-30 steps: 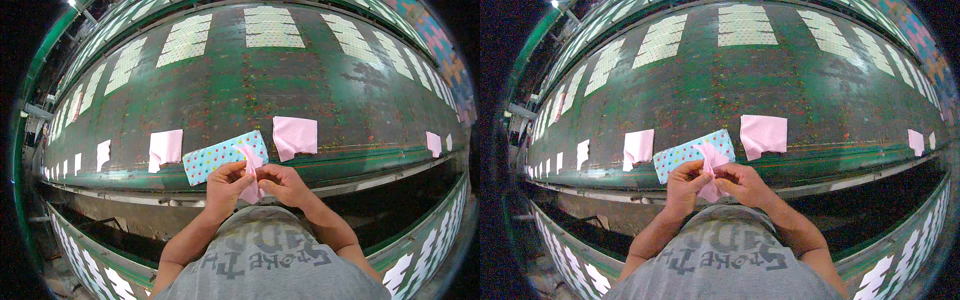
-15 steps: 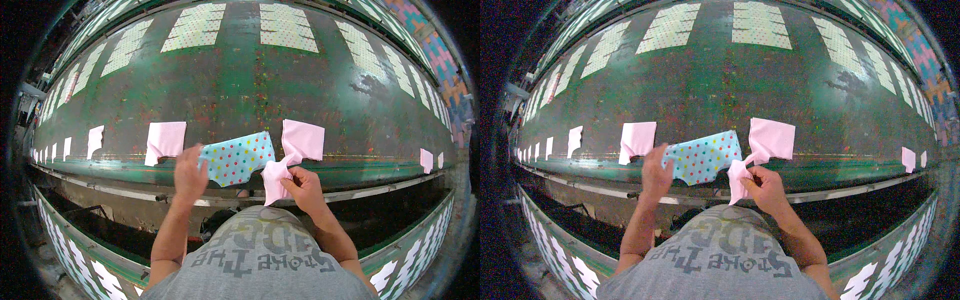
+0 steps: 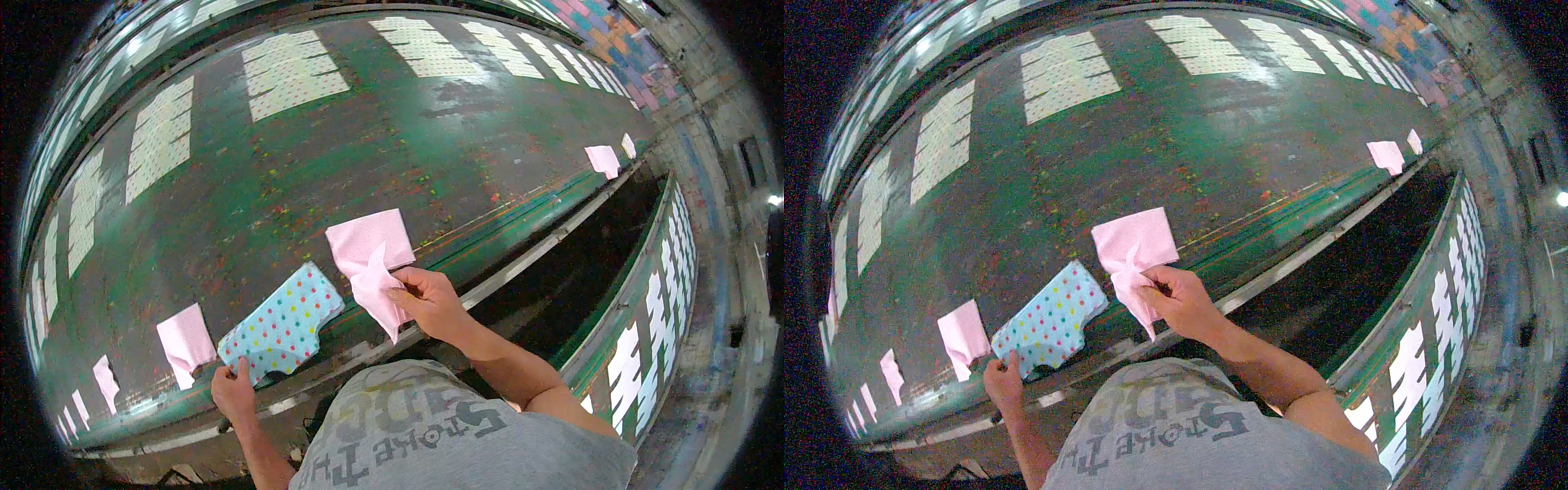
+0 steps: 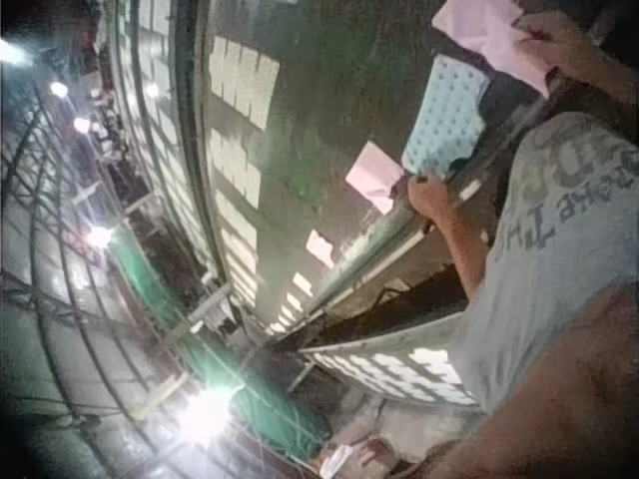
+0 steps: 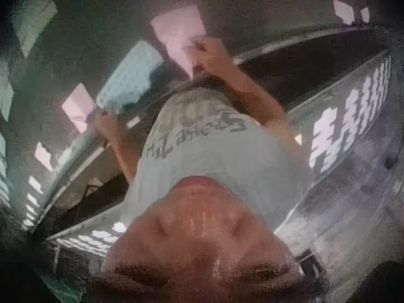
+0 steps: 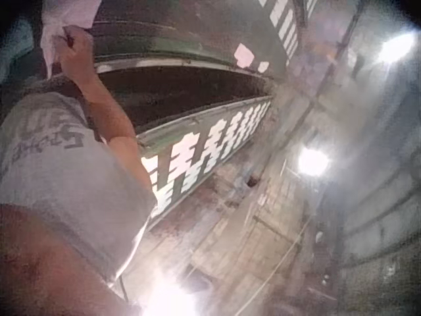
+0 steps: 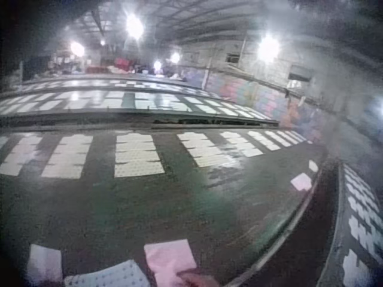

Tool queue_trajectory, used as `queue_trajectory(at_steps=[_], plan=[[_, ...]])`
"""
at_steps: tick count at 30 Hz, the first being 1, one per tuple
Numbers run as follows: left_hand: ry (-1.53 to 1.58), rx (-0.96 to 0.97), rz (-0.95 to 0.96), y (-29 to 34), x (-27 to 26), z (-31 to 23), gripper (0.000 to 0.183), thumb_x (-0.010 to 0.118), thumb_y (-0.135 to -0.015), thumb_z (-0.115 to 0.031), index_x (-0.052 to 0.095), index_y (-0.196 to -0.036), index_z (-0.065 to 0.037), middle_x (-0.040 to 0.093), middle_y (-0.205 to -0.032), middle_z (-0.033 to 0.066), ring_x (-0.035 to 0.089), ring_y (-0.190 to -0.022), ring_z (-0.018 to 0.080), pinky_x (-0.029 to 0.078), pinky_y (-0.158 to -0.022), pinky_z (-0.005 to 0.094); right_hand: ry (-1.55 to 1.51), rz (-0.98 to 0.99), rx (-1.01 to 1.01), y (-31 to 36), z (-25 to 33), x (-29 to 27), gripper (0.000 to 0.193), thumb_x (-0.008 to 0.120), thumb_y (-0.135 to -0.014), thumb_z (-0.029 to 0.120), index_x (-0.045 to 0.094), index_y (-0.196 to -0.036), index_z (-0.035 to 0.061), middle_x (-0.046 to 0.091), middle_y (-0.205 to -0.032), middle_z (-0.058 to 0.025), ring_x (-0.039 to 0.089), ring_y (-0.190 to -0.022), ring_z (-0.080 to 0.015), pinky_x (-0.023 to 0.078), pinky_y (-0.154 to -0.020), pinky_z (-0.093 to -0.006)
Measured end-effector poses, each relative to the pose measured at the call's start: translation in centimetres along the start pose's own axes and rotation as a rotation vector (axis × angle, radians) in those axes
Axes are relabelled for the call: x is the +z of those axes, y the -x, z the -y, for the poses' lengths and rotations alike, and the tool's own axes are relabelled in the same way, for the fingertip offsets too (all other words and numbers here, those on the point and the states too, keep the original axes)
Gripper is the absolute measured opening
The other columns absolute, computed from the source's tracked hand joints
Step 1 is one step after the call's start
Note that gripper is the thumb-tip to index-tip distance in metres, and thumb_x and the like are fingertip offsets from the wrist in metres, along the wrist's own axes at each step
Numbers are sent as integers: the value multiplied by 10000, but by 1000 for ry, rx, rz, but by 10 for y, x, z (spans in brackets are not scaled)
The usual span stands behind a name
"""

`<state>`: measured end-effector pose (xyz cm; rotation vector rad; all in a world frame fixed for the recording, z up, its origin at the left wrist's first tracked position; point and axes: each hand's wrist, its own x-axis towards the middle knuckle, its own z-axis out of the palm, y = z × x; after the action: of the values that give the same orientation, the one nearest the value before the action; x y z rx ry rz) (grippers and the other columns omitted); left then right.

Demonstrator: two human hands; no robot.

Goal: The person repeatedly picks up pink and patterned tissue sheets from a green conveyor belt, folds them by hand, and places them back onto the belt. The person handles the tissues one at a time, folding them into smaller stacks and arranging them along the moving belt.

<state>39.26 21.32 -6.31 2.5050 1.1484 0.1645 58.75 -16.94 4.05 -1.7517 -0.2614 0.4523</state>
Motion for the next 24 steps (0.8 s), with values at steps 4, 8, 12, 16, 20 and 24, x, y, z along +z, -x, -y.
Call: queue_trajectory(at_steps=[4,8,12,16,20,24], plan=[[-85,22,44,0,5,1,508,828,-878,-396,637,-852,73,624,-766,217,597,-723,400,476,-707,516,-121,20,40,-3,3,-28,174,693,-1016,71,728,-1159,-20,694,-911,18,598,-819,-32,497,-713,-239],[22,-8,-88,9,16,-3,529,820,-877,-434,679,-907,74,688,-849,244,643,-792,421,504,-748,514,-103,10,6,-9,-4,-79,186,695,-1010,82,731,-1159,-24,695,-915,16,599,-825,-47,507,-717,-255],[-176,-5,-154,7,31,-13,518,829,-870,-377,732,-1084,85,762,-979,248,718,-894,444,548,-854,478,159,-7,-27,-21,-15,-181,205,712,-994,116,738,-1145,-20,696,-904,12,601,-816,-66,510,-709,-275],[281,-67,-49,7,38,-16,371,796,-899,-188,715,-1115,103,777,-1034,189,729,-878,289,552,-841,448,404,-174,-135,-35,-24,-301,206,707,-971,155,745,-1098,-3,729,-901,-76,665,-822,-167,533,-732,-337],[416,-346,-114,1,54,-5,358,771,-914,-144,711,-1180,88,758,-1086,156,715,-917,266,560,-811,431,782,-460,-305,-41,-19,-408,172,674,-962,148,747,-1072,39,762,-1013,-165,744,-919,-346,577,-781,-424],[730,-502,-91,-2,56,-6,428,773,-897,-115,672,-1270,67,734,-1129,139,714,-958,266,561,-828,433,994,-579,-485,-63,-24,-470,175,666,-959,107,737,-1111,60,740,-1053,-175,718,-942,-397,580,-811,-456]])
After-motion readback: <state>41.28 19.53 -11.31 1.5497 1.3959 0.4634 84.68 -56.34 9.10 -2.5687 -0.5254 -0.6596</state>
